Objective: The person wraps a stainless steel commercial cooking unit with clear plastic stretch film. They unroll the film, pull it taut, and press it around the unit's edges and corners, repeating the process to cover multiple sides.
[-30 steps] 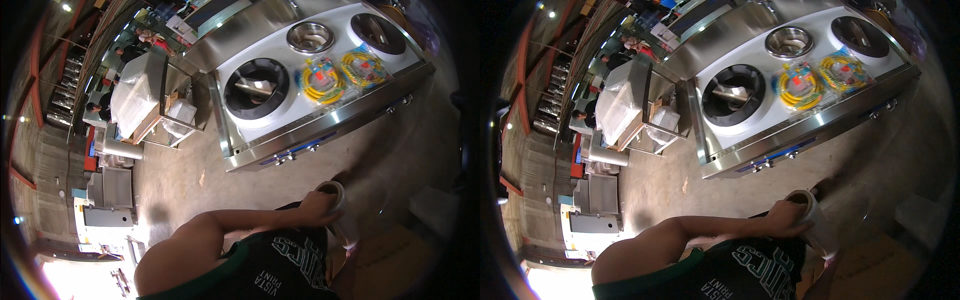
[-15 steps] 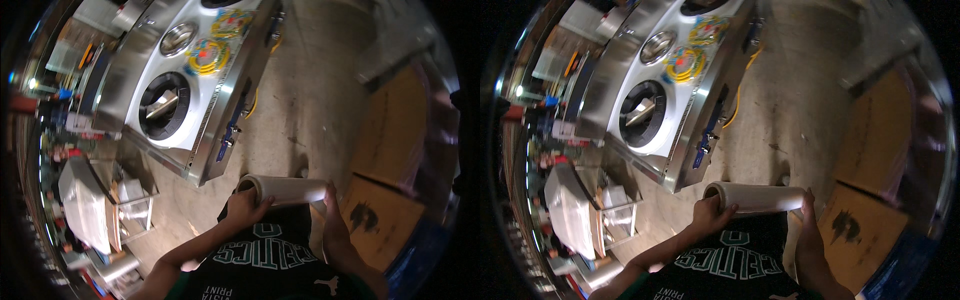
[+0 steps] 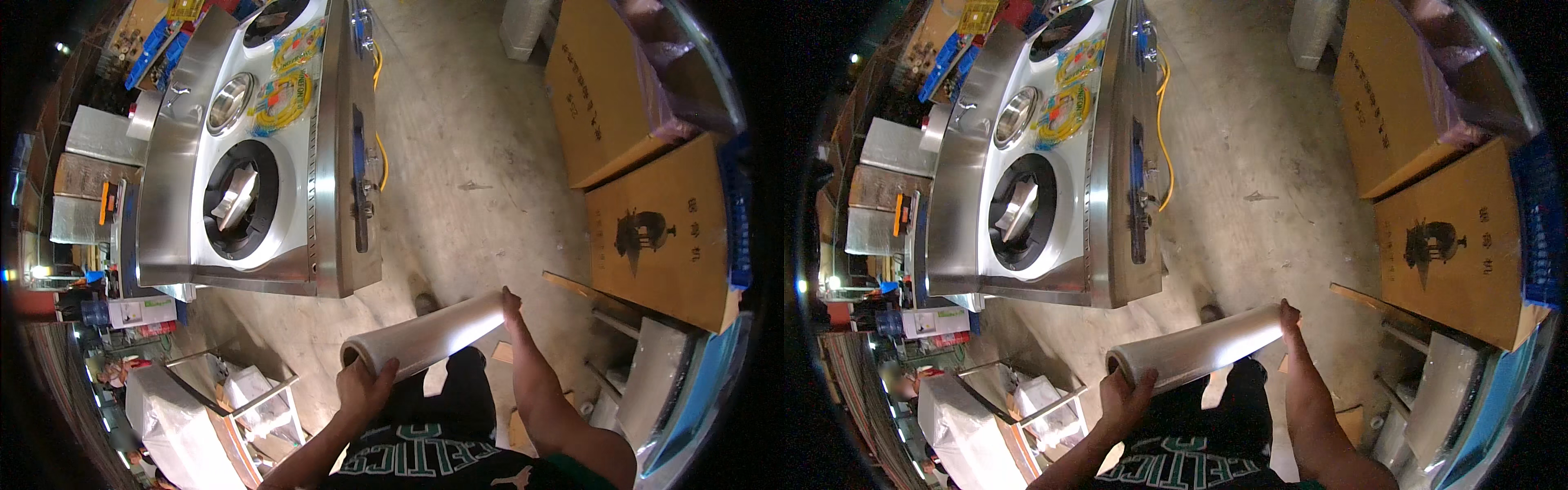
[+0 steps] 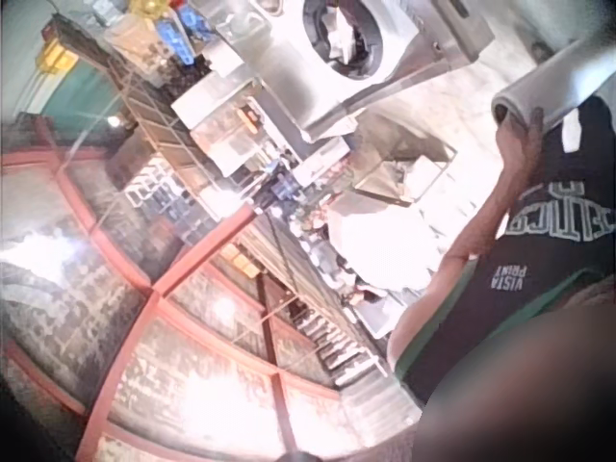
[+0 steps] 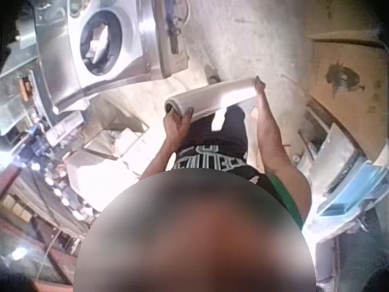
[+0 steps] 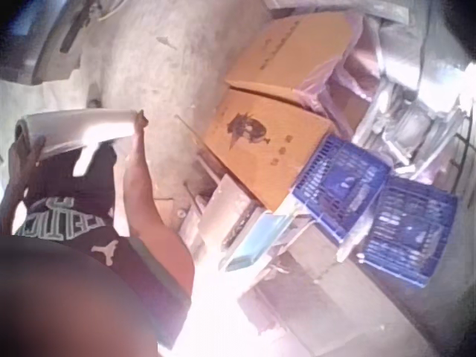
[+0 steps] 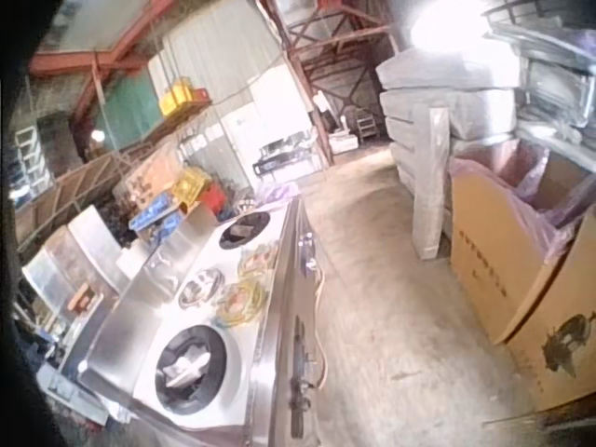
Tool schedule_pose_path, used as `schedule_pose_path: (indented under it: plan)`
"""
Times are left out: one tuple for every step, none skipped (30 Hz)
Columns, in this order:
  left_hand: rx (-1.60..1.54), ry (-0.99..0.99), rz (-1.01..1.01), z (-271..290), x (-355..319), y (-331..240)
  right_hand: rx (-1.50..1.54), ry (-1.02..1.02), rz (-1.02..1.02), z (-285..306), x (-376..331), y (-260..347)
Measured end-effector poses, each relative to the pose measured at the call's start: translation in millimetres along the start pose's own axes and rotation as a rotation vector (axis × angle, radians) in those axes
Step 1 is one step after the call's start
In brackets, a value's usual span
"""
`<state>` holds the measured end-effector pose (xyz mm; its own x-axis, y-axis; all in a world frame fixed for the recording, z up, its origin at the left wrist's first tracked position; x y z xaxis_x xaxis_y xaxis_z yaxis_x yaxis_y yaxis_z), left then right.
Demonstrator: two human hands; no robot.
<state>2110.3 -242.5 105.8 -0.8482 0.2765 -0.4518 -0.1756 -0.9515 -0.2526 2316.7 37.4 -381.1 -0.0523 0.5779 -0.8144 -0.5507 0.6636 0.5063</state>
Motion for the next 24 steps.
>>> schedule_pose_path:
  plan:
    - [0.024,-0.001,0.011,-7,-4,7,-0.03,0.003,0.0,-12,5,-10]
    - [0.057,0.007,0.026,-14,-6,14,0.028,0.069,-0.012,-29,9,-23]
    - [0.082,0.009,0.007,-19,-5,18,0.084,0.11,-0.068,-42,10,-44]
    - [0.123,0.005,-0.006,-23,-3,23,0.134,0.144,-0.126,-54,12,-65]
    - [0.157,0.003,-0.016,-27,-4,27,0.241,0.201,-0.142,-69,11,-87]
    - [0.203,0.008,-0.017,-31,-5,33,0.314,0.207,-0.055,-83,10,-103]
    - [0.154,-0.007,-0.006,-33,-7,40,0.357,0.173,0.005,-96,13,-115]
    - [0.146,-0.024,-0.022,-34,-8,45,0.39,0.093,-0.012,-103,14,-135]
    - [0.146,-0.017,-0.023,-35,-9,53,0.428,0.197,0.063,-116,13,-144]
    - [0.149,-0.003,-0.021,-37,-10,61,0.443,0.229,0.03,-125,9,-163]
    - [0.151,-0.073,-0.057,-35,-9,66,0.315,0.266,0.09,-137,8,-169]
    - [0.19,-0.061,-0.067,-38,-8,74,0.326,0.317,0.079,-150,6,-177]
    - [0.219,-0.053,-0.091,-39,-7,82,0.333,0.35,0.068,-161,0,-186]
    - [0.233,-0.06,-0.13,-41,0,90,0.293,0.297,-0.029,-170,-2,-195]
    - [0.225,-0.062,-0.161,-42,1,98,0.459,0.321,0.008,-181,-9,-196]
    - [0.237,-0.047,-0.176,-42,3,107,0.584,0.298,-0.014,-189,-17,-201]
    - [0.245,-0.036,-0.191,-43,4,116,0.695,0.253,-0.062,-198,-26,-209]
    - [0.253,-0.029,-0.21,-42,5,124,0.693,0.264,-0.043,-208,-33,-211]
    - [0.284,0.005,-0.213,-42,5,133,0.679,0.257,-0.058,-217,-40,-217]
    - [0.314,0.035,-0.219,-42,5,141,0.665,0.232,-0.105,-226,-45,-225]
    - [0.343,0.06,-0.233,-41,6,148,0.59,0.244,0.048,-233,-51,-224]
    - [0.351,0.053,-0.255,-39,6,154,0.615,0.271,0.02,-243,-52,-230]
    - [0.36,0.05,-0.276,-38,5,159,0.658,0.303,-0.091,-256,-54,-242]
    - [0.372,0.033,-0.304,-36,5,163,0.679,0.294,-0.231,-266,-55,-257]
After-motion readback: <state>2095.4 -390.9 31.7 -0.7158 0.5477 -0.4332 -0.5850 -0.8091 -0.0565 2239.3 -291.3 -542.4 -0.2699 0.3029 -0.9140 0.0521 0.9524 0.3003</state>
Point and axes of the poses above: each hand's wrist, its own x-axis towards the middle knuckle, its own z-axis out of the back of the hand, y = z × x, the point moved 6 cm from there along x, towards the middle knuckle, and after that the axes turned 15 degrees about x, right-handed, at the moved point
